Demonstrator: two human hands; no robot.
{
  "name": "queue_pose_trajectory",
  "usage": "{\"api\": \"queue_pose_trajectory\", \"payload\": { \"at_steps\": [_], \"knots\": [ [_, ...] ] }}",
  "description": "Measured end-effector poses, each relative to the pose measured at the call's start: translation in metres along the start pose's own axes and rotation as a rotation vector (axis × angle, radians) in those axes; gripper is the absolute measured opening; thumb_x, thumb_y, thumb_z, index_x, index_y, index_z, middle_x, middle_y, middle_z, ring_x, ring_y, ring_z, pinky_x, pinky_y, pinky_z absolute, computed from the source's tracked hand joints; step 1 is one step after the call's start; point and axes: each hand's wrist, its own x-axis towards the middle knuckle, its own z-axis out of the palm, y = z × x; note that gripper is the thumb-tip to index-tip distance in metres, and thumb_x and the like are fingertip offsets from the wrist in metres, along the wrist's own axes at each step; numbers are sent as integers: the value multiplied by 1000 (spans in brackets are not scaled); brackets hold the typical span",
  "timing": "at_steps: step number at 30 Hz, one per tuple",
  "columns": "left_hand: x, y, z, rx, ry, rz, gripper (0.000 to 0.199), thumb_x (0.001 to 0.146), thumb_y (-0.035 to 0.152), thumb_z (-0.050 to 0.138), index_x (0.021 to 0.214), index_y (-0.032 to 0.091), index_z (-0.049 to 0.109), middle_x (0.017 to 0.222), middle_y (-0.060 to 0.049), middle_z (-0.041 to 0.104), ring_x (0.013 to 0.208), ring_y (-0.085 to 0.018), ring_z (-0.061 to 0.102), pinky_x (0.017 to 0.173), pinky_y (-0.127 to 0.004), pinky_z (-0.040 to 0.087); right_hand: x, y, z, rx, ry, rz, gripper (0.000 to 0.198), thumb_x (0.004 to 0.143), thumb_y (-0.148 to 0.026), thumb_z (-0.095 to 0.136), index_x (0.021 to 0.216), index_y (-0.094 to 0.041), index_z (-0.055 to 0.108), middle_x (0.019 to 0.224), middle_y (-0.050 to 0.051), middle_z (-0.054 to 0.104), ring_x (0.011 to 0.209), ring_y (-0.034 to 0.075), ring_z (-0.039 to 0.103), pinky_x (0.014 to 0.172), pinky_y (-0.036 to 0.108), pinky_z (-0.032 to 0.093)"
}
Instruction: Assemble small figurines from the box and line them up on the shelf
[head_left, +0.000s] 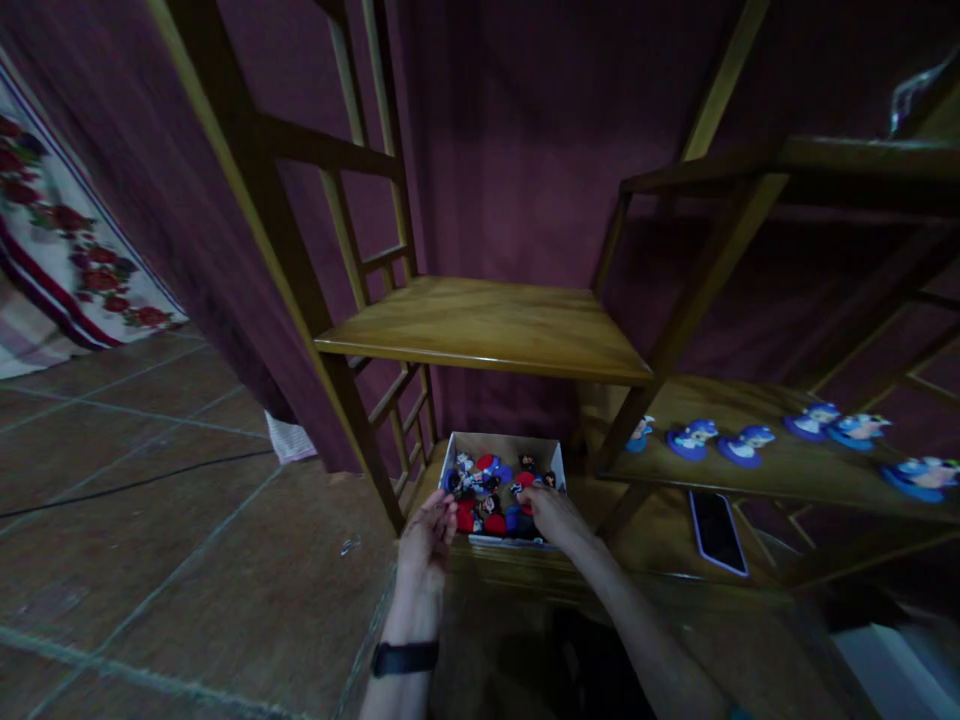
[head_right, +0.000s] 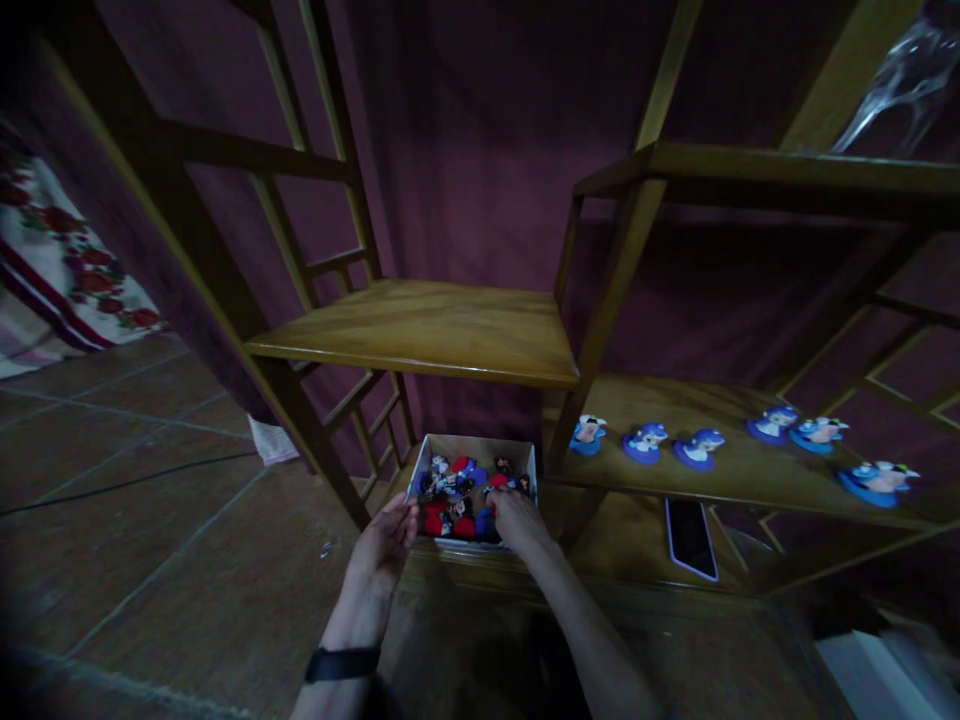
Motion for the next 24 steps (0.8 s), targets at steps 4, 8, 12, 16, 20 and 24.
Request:
{"api": "queue_pose_trajectory", "payload": {
  "at_steps": [4,8,12,16,20,24],
  "knots": [
    [11,8,-4,-71,4,-88,21,76,0,53,92,13,58,78,-5,65,63,-7,63,54,-14,50,39,1,15,6,-5,36,32,82,-8,39,98,-22,63,106,5,64,101,17,58,86,26,40],
    [13,20,-5,-95,39,-79,21,77,1,52,92,14,58,79,-5,63,63,-7,62,54,-14,50,72,-13,31,15,-34,-44,37,81,-6,39,106,-21,61,116,6,59,109,17,54,92,26,38],
    [13,28,-5,-113,7,-87,19,77,2,52,91,13,57,79,-5,62,64,-7,61,54,-14,50,87,-22,49,30,-91,-104,49,77,-5,44,121,-25,52,132,5,47,120,18,45,98,28,35],
    [13,33,-6,-130,-9,-97,18,78,3,51,90,14,57,81,-5,62,65,-7,61,54,-14,49,79,-14,57,52,-85,-101,56,77,-9,48,130,-28,43,134,4,44,122,20,43,99,30,35],
    [14,35,-8,-134,-17,-97,19,78,3,51,91,14,58,82,-5,62,64,-6,60,54,-14,49,64,1,50,63,-91,-77,47,79,-11,46,124,-26,49,127,5,50,115,19,49,97,30,36],
    [14,36,-7,-133,-13,-105,20,79,2,49,92,14,58,82,-5,62,65,-6,60,54,-14,49,50,15,35,90,-48,-77,36,78,-8,45,108,-22,61,114,6,56,107,17,54,94,28,37]
  ]
}}
